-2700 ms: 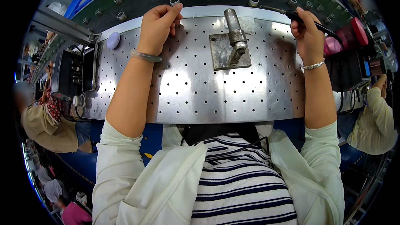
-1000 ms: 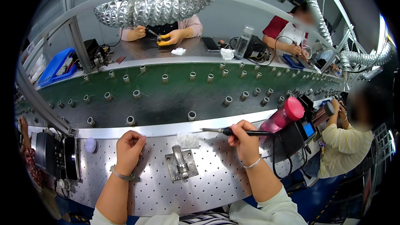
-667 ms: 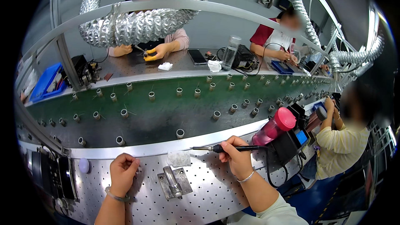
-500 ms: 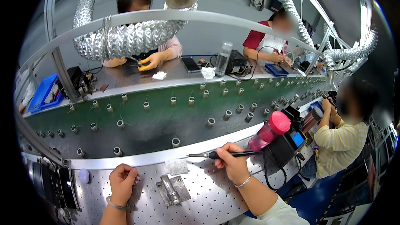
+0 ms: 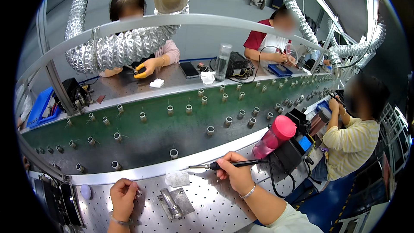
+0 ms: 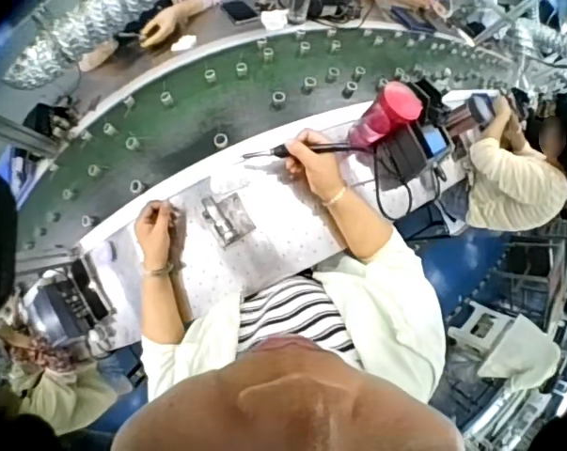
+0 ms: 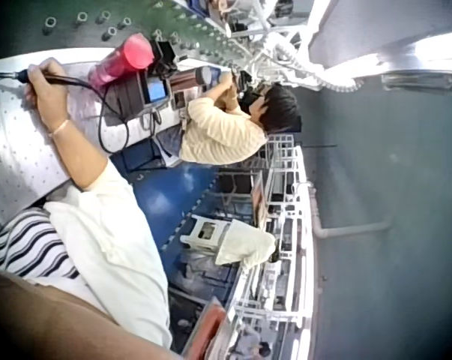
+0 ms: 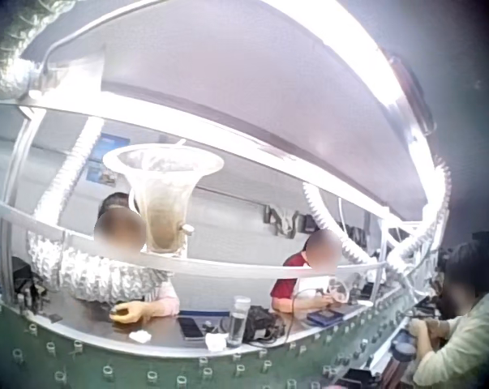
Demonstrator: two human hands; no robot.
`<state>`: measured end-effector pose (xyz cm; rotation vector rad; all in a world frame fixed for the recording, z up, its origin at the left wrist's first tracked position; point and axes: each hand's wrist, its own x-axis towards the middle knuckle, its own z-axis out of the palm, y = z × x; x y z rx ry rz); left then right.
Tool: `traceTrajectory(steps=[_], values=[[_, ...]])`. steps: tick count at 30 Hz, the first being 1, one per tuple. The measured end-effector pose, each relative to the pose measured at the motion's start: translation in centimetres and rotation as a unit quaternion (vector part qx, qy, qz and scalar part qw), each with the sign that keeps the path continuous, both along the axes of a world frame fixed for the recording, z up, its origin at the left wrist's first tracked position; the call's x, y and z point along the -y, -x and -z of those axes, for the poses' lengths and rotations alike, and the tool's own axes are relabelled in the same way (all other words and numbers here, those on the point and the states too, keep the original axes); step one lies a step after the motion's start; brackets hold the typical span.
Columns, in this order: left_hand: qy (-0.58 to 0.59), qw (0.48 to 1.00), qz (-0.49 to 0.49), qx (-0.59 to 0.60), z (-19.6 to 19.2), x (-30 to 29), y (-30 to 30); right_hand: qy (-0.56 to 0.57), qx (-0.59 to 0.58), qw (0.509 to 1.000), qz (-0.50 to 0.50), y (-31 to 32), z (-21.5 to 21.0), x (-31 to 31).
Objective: The person uses a soldering iron to solder small cylindrical metal components on a perforated workbench. They repeatedly pick up components, apply solder, and place them back on the table.
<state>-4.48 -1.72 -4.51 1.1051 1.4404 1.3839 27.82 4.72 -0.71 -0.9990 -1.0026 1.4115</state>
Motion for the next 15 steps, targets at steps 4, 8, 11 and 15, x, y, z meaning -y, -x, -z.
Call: traceTrajectory(steps=[4, 8, 11, 15], values=[[-0.007, 1.0, 0.002, 0.001, 0.1, 0.0, 0.0, -0.019, 0.02, 1.0, 0.007, -0.1, 0.1, 0.0], [-0.004, 1.0, -0.002, 0.008, 0.1, 0.2, -0.2, -0.005, 0.005, 1.0, 0.004, -0.1, 0.2, 0.0], [-0.004, 1.0, 0.003, -0.01, -0.6, -0.2, -0.6, -0.011, 0.03, 0.999, 0.006, -0.3, -0.1, 0.1], [-0.008, 1.0, -0.01, 0.01, -0.5, 0.2, 0.0, -0.019, 0.031, 0.999, 0.017, 0.4, -0.9, -0.1]])
